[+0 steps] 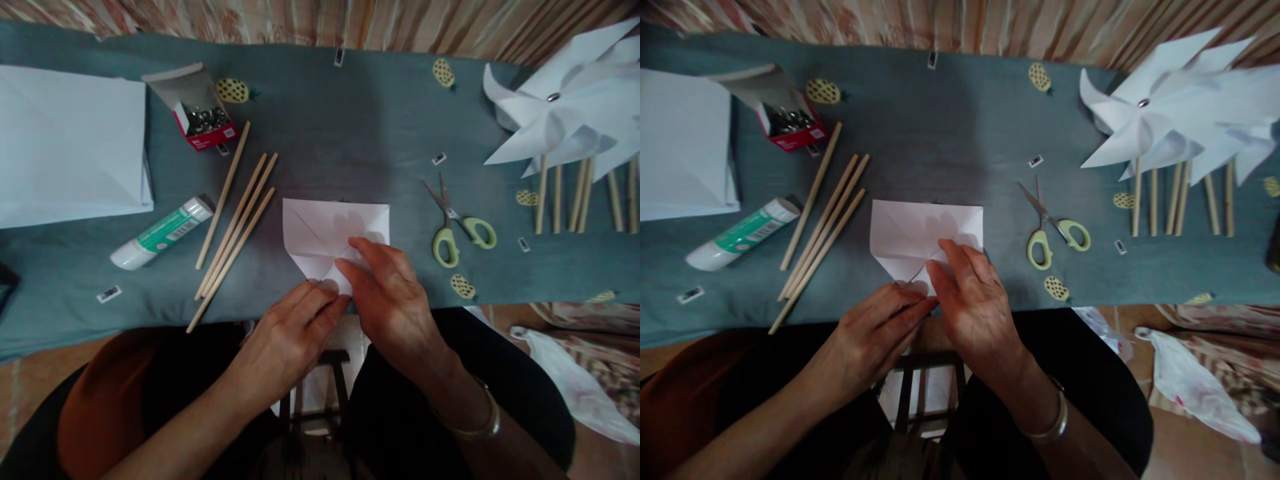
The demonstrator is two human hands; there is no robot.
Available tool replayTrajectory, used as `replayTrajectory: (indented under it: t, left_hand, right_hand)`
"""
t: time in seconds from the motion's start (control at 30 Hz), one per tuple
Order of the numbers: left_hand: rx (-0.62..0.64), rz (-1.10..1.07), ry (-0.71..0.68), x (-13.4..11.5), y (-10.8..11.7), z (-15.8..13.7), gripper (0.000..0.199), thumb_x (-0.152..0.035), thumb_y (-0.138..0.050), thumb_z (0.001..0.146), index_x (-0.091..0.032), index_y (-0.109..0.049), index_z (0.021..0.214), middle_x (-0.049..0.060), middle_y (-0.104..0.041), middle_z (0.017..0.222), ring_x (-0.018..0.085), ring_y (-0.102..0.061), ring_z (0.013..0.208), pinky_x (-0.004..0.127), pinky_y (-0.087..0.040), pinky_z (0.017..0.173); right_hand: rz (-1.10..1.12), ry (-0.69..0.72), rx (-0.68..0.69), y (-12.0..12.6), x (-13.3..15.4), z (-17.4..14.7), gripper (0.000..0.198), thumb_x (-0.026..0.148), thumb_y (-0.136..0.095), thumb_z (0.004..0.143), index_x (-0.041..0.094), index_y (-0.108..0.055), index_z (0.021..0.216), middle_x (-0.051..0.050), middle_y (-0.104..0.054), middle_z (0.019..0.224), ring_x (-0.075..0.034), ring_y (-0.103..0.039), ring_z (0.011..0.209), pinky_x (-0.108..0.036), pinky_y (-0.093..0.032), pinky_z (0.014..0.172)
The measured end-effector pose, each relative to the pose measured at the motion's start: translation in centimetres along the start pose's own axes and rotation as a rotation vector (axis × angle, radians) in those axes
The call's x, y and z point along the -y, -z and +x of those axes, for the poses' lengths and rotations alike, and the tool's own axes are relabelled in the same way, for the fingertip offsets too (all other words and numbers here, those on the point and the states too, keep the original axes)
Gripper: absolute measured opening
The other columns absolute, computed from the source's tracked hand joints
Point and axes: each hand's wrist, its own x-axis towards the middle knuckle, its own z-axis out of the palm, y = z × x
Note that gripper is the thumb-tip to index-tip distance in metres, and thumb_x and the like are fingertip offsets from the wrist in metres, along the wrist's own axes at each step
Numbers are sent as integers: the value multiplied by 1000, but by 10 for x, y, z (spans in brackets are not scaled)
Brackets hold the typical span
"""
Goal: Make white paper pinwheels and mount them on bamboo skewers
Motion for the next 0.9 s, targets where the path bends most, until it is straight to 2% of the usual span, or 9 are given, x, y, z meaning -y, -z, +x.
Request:
replayTrajectory:
  t: [0.13,0.33,0.6,0.8,0.9]
  left_hand:
    - [2,0,-5,0,0,0,26,-8,-52,90,-6,-58,115,14,-65,103,21,-63,97,36,-59,80]
    - [23,-23,12,0,0,-1,27,-8,-52,90,-7,-58,116,14,-65,104,21,-63,98,37,-59,81]
    - [9,-8,10,1,-1,0,24,-6,-53,88,-11,-60,110,12,-65,101,19,-63,95,35,-60,80]
    - [-34,38,-32,3,-5,-3,26,-7,-55,87,-7,-59,113,13,-65,101,20,-63,94,35,-60,80]
    - [-39,66,-45,4,-6,-5,26,-9,-55,88,-7,-59,114,13,-65,102,20,-63,95,35,-60,82]
  right_hand:
    - [7,24,-48,-1,-2,0,24,12,-51,92,16,-64,112,-17,-61,126,-29,-54,119,-48,-51,96]
    - [-38,17,34,0,-2,-2,27,14,-49,94,18,-61,118,-17,-57,132,-31,-50,123,-50,-50,95]
    - [-61,-14,48,-8,4,0,27,14,-43,95,17,-62,115,-16,-58,132,-31,-49,124,-52,-47,97]
    - [194,-61,46,10,-7,7,32,17,-43,95,20,-58,123,-12,-55,136,-25,-50,127,-46,-44,104]
    - [152,-157,-21,17,-23,21,38,21,-43,95,20,-52,131,-12,-53,139,-25,-47,131,-46,-39,110]
